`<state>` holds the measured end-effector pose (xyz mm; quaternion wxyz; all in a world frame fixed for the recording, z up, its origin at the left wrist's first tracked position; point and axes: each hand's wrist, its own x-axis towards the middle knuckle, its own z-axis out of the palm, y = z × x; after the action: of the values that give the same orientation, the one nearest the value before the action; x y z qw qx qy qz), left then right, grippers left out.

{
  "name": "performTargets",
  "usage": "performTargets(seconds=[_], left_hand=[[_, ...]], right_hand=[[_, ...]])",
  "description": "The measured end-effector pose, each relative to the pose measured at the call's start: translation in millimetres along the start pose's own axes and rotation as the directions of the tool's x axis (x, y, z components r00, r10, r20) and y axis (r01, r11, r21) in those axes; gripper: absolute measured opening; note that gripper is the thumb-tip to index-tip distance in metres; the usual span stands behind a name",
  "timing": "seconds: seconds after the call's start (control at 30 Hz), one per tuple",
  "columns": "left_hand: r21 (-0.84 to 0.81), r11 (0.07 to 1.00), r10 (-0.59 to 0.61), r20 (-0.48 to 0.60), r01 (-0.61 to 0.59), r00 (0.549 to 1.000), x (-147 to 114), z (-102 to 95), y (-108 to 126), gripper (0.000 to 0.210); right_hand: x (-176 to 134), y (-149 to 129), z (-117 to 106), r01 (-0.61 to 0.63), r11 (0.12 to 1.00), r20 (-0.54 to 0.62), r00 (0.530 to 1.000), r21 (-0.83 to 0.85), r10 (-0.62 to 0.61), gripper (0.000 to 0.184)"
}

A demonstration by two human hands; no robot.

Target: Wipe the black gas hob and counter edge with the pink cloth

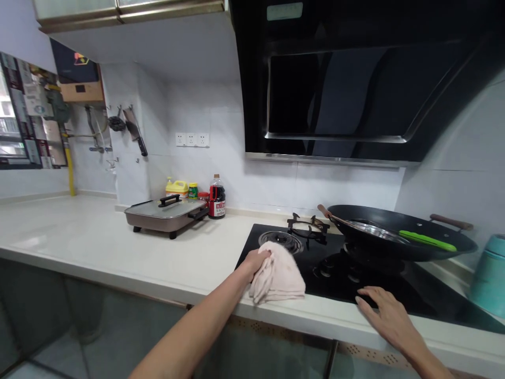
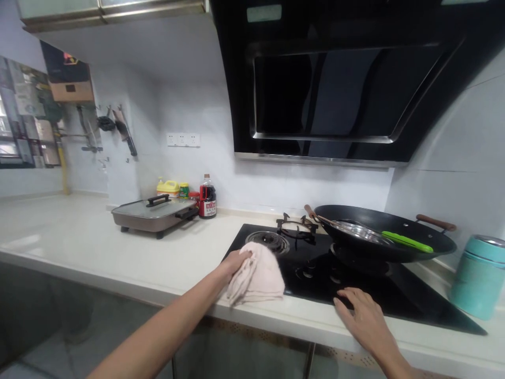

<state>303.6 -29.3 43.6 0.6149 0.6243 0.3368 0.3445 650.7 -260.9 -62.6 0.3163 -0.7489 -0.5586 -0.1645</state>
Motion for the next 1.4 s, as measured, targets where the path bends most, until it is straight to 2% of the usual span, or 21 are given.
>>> performTargets(seconds=[0.07, 0.17, 0.23, 0.33, 0.43, 0.53, 0.57, 0.63, 0.7, 0.77, 0.8, 0.9, 1.03, 1.17, 1.27, 1.4], left_hand=[[0.227, 0.972, 0.082, -0.104, -0.056, 0.991, 1, -16.3, -6, 0.029], [0.527, 0.844, 0.225, -0.177, -0.101, 0.958, -10, -54.8, -6, 0.038], [0.664, 0.742, 0.29, -0.188, -0.097, 0.938, -25, -89.4, -3, 0.037], [0.787, 0.615, 0.35, -0.225, -0.042, 0.909, -54, -149.5, -3, 0.028], [0.889, 0.451, 0.419, -0.284, 0.074, 0.862, -79, -203.7, -13, 0.029], [0.958, 0.191, 0.504, -0.284, 0.216, 0.815, -90, -235.7, -29, 0.035], [0.959, 0.14, 0.518, -0.284, 0.248, 0.807, -91, -240.7, -33, 0.037], [0.952, 0.129, 0.52, -0.304, 0.278, 0.798, -89, -244.3, -40, 0.041], [0.94, 0.16, 0.495, -0.34, 0.3, 0.8, -86, -243.2, -42, 0.046], [0.928, 0.199, 0.46, -0.372, 0.314, 0.806, -84, -241.2, -42, 0.048], [0.923, 0.216, 0.446, -0.383, 0.318, 0.809, -84, -240.6, -42, 0.049], [0.922, 0.232, 0.429, -0.384, 0.311, 0.817, -85, -239.4, -43, 0.048], [0.936, 0.213, 0.43, -0.349, 0.282, 0.833, -87, -237.1, -43, 0.046], [0.933, 0.228, 0.4, -0.349, 0.277, 0.847, -87, -234.6, -40, 0.048], [0.935, 0.218, 0.363, -0.343, 0.279, 0.866, -85, -233.7, -38, 0.05], [0.943, 0.18, 0.335, -0.327, 0.281, 0.883, -82, -235.0, -38, 0.052]], right_hand=[[0, 1, 0, 0.0, 1.0, -0.002, 1.0, 0.006, 0.0, 0.047], [-2, 5, 0, -0.017, 1.0, 0.021, 1.0, 0.005, 0.017, 0.048], [-4, 10, 1, -0.017, 1.0, 0.023, 1.0, -0.002, 0.017, 0.049], [-1, 5, 3, -0.045, 0.998, -0.069, 0.997, -0.05, 0.041, 0.05], [16, -36, 7, -0.032, 0.998, -0.153, 0.988, -0.058, 0.023, 0.052], [43, -117, 16, 0.094, 0.996, -0.063, 0.994, 0.006, -0.094, 0.056], [52, -148, 21, 0.104, 0.994, 0.02, 0.994, 0.024, -0.105, 0.06], [71, -206, 34, 0.033, 0.998, 0.246, 0.968, 0.055, -0.046, 0.072], [86, -253, 53, -0.043, 0.996, 0.468, 0.884, 0.074, 0.003, 0.084], [97, -285, 75, -0.058, 0.997, 0.576, 0.817, 0.052, 0.017, 0.096], [101, -296, 85, -0.039, 0.999, 0.588, 0.809, 0.032, 0.012, 0.102], [115, -311, 110, 0.046, 0.999, 0.585, 0.811, -0.014, -0.029, 0.103], [143, -311, 125, 0.115, 0.993, 0.577, 0.811, 0.007, -0.098, 0.076], [162, -308, 133, 0.131, 0.991, 0.565, 0.816, 0.03, -0.125, 0.068], [157, -309, 133, 0.173, 0.981, 0.569, 0.8, 0.085, -0.19, 0.064], [131, -323, 118, 0.27, 0.94, 0.561, 0.754, 0.209, -0.341, 0.061]])
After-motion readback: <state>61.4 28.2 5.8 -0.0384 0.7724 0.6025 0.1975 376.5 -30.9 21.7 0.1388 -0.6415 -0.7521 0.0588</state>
